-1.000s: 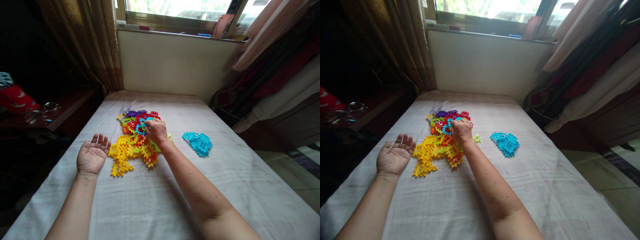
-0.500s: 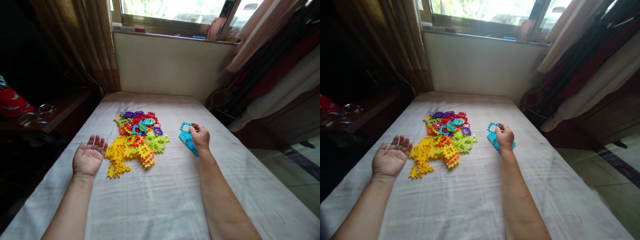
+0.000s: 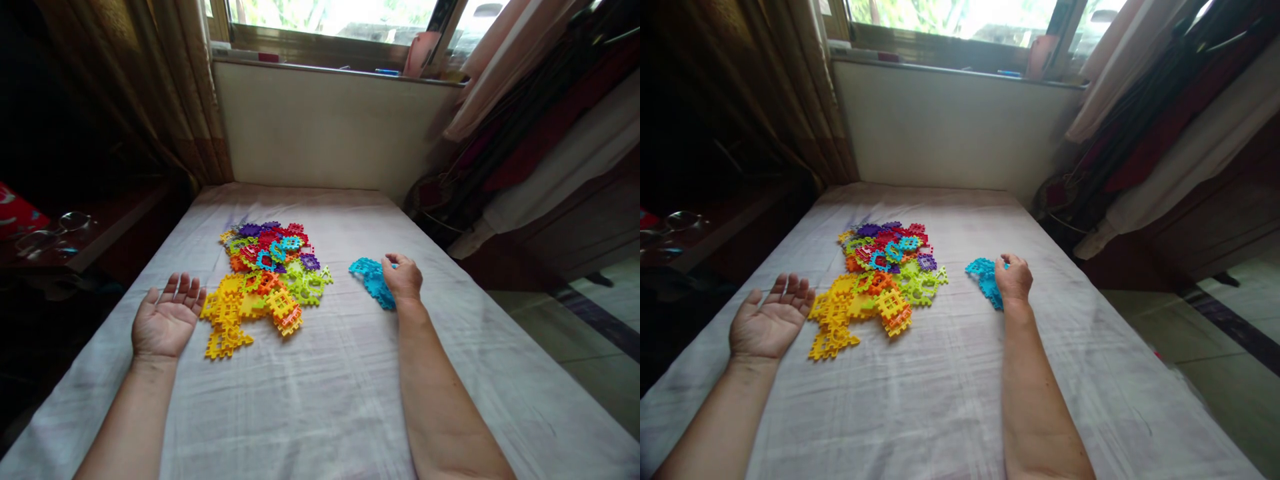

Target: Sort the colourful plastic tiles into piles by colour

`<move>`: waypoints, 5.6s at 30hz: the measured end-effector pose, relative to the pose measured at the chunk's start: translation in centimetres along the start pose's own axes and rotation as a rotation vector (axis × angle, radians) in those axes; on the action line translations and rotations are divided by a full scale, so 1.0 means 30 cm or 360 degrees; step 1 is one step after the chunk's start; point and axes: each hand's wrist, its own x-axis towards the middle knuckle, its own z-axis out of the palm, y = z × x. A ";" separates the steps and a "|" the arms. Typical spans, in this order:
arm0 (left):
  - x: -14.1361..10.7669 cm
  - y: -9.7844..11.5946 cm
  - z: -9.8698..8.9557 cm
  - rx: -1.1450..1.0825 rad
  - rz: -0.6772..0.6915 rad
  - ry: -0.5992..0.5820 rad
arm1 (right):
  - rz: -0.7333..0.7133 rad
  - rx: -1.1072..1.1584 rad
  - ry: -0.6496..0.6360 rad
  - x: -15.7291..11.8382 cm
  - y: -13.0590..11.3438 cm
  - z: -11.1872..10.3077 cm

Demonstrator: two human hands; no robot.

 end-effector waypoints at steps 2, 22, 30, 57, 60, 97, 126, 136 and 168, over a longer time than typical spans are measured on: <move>0.006 0.000 -0.008 -0.0001 0.0000 -0.0030 | -0.0022 -0.0012 0.0008 -0.003 -0.009 -0.006; 0.013 0.000 -0.026 -0.0128 -0.0048 -0.0063 | -0.1134 -0.0098 -0.0743 -0.105 -0.514 0.263; 0.000 0.001 -0.012 -0.0164 -0.0052 -0.0044 | -0.1279 -0.0387 -0.0827 -0.103 -0.567 0.280; -0.008 0.004 0.007 -0.0136 -0.0033 0.0032 | 0.0042 -0.0326 -0.0411 0.036 -0.047 -0.096; -0.005 0.003 0.004 -0.0126 -0.0027 0.0020 | 0.0072 -0.0408 -0.0473 0.035 -0.041 -0.103; 0.014 0.002 -0.023 -0.0128 -0.0043 -0.0076 | -0.0697 -0.0411 -0.0673 -0.133 -0.350 -0.079; 0.002 0.003 -0.013 -0.0148 -0.0045 -0.0055 | -0.1264 -0.0361 -0.0829 -0.339 -0.636 0.056; 0.014 -0.001 -0.032 -0.0175 -0.0049 -0.0113 | -0.1246 -0.0311 -0.0891 -0.347 -0.727 0.132; -0.027 0.009 0.029 -0.0046 -0.0030 0.0097 | -0.0912 -0.0767 -0.0326 -0.084 0.002 0.037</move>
